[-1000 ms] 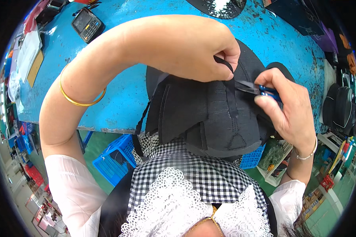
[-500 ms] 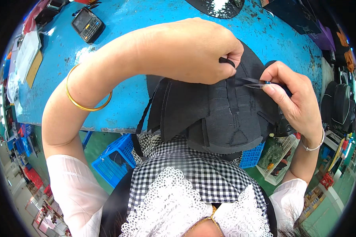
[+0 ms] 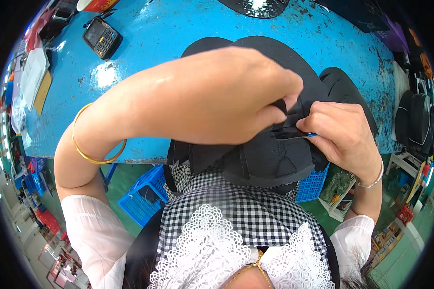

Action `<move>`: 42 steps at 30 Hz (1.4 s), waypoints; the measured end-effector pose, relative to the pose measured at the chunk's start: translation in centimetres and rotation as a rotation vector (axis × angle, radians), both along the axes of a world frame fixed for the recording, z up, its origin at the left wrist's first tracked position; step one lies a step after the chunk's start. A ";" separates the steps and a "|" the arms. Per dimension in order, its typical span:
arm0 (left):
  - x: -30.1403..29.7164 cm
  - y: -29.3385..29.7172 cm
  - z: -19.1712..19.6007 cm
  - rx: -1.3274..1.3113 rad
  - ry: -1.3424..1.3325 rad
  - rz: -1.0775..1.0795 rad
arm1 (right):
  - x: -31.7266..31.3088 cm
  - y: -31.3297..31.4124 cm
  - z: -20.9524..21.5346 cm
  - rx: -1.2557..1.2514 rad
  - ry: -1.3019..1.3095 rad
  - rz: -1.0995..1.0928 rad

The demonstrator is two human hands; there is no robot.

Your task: The person trims excess threads and small bits from black shoe components using thread snips.

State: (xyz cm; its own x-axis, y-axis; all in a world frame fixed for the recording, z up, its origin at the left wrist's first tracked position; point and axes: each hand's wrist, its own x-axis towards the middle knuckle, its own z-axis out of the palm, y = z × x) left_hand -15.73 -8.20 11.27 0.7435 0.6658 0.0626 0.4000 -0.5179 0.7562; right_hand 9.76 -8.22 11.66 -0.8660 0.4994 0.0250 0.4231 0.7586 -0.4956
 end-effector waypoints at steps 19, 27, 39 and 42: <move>0.8 1.5 0.0 -0.013 0.146 0.021 | 0.2 0.5 -0.3 -0.086 0.052 -0.001; 0.3 2.0 -0.1 0.025 0.198 0.081 | -0.7 0.3 -0.7 0.058 0.036 -0.071; 0.1 3.2 0.3 -0.050 0.283 -0.054 | -1.1 0.5 -0.3 0.159 -0.020 -0.088; 0.2 3.1 0.9 -0.067 0.301 -0.072 | -1.3 0.7 -0.1 0.147 0.042 -0.135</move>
State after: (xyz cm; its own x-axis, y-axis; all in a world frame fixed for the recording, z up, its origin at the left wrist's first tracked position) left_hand -15.58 -5.06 12.20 0.7676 0.6057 -0.2095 0.5747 -0.5059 0.6433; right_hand 8.43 -7.56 11.54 -0.7880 0.5994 0.1406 0.5073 0.7615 -0.4034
